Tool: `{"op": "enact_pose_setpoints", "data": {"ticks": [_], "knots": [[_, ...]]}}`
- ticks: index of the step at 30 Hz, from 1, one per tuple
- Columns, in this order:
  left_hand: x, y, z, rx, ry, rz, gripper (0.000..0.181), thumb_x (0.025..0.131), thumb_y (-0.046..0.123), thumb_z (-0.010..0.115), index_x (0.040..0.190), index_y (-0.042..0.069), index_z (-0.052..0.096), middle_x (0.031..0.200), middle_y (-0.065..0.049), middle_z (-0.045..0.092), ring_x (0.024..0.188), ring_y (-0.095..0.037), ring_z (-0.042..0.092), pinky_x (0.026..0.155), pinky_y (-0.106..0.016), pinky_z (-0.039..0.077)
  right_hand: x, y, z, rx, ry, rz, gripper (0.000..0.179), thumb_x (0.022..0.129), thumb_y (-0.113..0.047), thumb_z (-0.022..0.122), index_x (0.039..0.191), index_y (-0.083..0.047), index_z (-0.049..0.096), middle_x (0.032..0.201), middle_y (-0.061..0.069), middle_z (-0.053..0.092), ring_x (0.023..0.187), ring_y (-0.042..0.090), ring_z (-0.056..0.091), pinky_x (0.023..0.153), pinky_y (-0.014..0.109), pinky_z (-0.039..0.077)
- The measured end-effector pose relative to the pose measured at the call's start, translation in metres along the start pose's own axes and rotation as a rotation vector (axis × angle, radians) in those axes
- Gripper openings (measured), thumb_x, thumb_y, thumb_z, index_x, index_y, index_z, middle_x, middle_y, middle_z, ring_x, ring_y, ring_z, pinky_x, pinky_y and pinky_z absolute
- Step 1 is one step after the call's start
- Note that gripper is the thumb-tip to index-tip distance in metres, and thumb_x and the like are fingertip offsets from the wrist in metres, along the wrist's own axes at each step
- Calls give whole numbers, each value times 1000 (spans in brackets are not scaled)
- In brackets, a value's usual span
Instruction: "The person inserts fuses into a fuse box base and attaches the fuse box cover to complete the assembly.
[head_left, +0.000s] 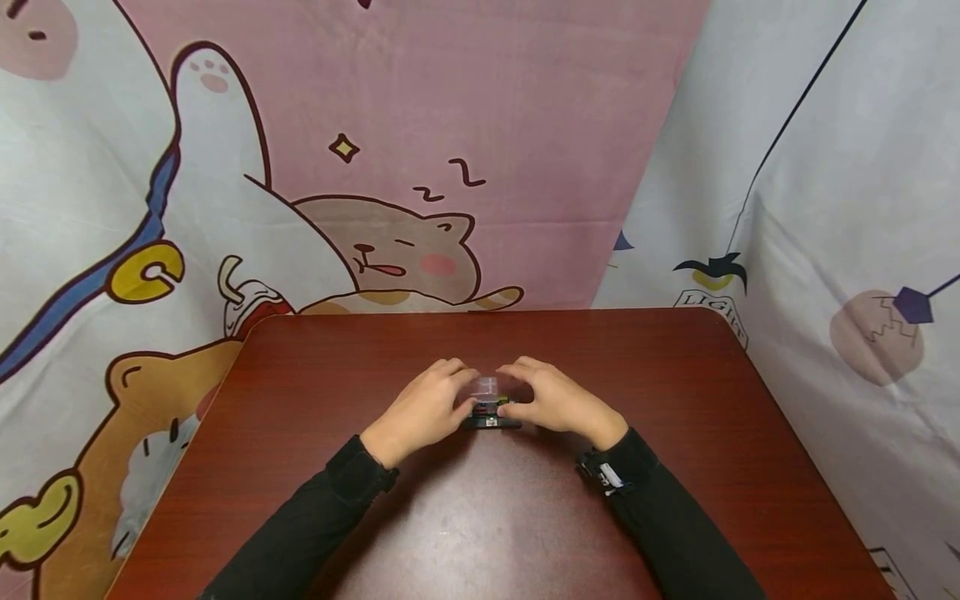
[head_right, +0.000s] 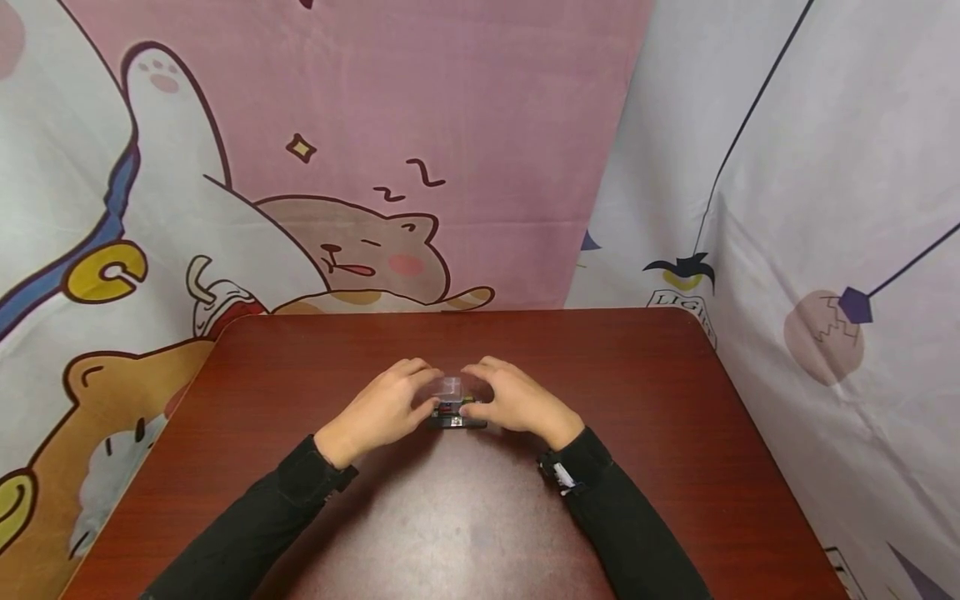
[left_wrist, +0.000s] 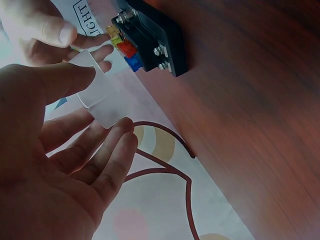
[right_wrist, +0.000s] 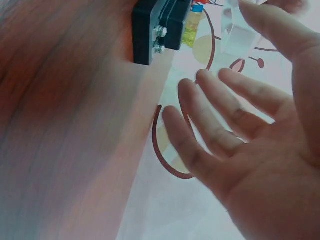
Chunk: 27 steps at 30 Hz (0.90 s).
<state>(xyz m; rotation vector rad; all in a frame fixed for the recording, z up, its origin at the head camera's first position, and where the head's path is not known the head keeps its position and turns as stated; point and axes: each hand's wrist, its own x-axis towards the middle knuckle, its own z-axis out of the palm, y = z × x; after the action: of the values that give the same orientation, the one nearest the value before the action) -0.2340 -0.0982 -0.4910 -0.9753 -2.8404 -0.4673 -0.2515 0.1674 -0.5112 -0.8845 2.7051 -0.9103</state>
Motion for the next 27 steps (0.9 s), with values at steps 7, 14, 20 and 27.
{"op": "enact_pose_setpoints", "data": {"ticks": [7, 14, 20, 27], "knots": [[2, 3, 0, 7, 27, 42, 41, 102, 27, 80, 138, 8, 74, 124, -4, 73, 110, -21, 67, 98, -39, 60, 0, -7, -3, 23, 67, -50, 52, 97, -26, 87, 144, -12, 69, 130, 3, 70, 112, 24, 70, 97, 48, 61], [2, 6, -1, -5, 49, 76, 40, 103, 27, 80, 138, 8, 74, 124, -3, 73, 108, -18, 66, 93, -37, 60, 0, -5, 0, 15, 83, -54, 45, 99, -25, 85, 140, -14, 71, 128, -1, 71, 109, 23, 71, 94, 46, 62], [1, 6, 1, -4, 47, 84, 41, 103, 25, 80, 139, 8, 73, 125, -3, 72, 107, -18, 65, 92, -36, 60, 1, -3, 2, 23, 86, -67, 43, 99, -25, 85, 139, -16, 71, 123, -4, 71, 106, 18, 71, 91, 42, 62], [0, 1, 4, -13, 48, 77, 42, 103, 26, 80, 140, 9, 72, 128, -3, 73, 110, -19, 67, 95, -36, 61, 1, -2, 3, 8, 104, -76, 34, 99, -23, 85, 131, -17, 74, 122, -5, 71, 105, 14, 71, 92, 38, 61]]}}
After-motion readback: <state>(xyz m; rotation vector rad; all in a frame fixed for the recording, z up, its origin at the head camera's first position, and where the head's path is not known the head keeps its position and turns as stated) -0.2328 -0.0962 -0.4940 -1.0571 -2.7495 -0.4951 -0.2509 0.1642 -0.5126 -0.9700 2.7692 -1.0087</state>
